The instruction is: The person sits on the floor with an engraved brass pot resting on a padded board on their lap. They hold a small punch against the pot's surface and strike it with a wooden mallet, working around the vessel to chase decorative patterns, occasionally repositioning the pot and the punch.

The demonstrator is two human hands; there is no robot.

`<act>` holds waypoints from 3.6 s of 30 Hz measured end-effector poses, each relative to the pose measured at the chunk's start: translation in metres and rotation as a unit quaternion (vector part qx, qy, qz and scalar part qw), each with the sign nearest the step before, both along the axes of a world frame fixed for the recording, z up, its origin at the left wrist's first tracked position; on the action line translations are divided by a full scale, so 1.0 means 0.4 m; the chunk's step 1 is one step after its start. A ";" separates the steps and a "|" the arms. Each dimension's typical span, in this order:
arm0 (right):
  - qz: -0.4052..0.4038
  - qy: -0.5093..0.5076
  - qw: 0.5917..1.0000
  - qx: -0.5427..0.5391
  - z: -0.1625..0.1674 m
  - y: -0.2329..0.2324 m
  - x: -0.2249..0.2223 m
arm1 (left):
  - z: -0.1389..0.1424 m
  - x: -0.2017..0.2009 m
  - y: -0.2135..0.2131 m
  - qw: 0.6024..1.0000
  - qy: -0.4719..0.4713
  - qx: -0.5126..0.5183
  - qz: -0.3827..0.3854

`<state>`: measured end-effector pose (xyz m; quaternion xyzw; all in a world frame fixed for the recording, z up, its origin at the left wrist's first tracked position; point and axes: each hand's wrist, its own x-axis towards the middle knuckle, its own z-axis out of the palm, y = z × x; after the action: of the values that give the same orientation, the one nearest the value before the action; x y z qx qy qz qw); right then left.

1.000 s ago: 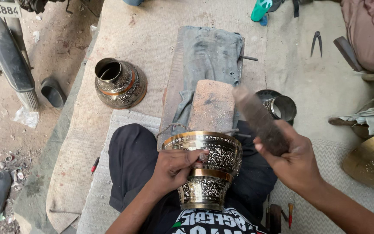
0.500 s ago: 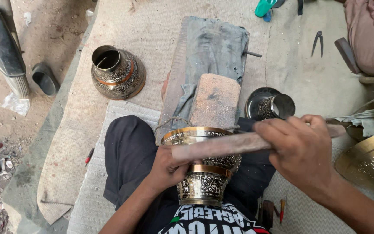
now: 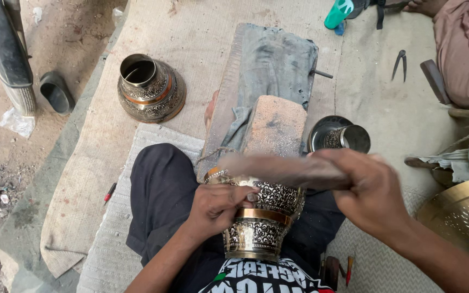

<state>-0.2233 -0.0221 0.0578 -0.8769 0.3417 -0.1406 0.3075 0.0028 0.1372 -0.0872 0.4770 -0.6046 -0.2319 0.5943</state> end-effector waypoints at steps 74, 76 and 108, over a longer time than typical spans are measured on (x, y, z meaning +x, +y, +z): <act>0.067 0.052 0.996 -0.019 0.022 -0.009 0.100 | -0.139 -0.005 0.078 0.994 0.101 -0.031 0.019; 0.167 0.127 0.943 -0.257 0.018 -0.007 0.103 | -0.143 -0.004 0.084 0.982 0.187 0.001 -0.007; 0.151 0.144 0.963 -0.171 0.006 0.007 0.133 | -0.166 -0.005 0.099 0.982 0.187 -0.002 0.029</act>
<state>-0.1700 -0.0195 0.0604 -0.9688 0.2170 -0.0206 0.1183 0.0008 0.1767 -0.1534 0.4412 -0.4694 -0.2987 0.7041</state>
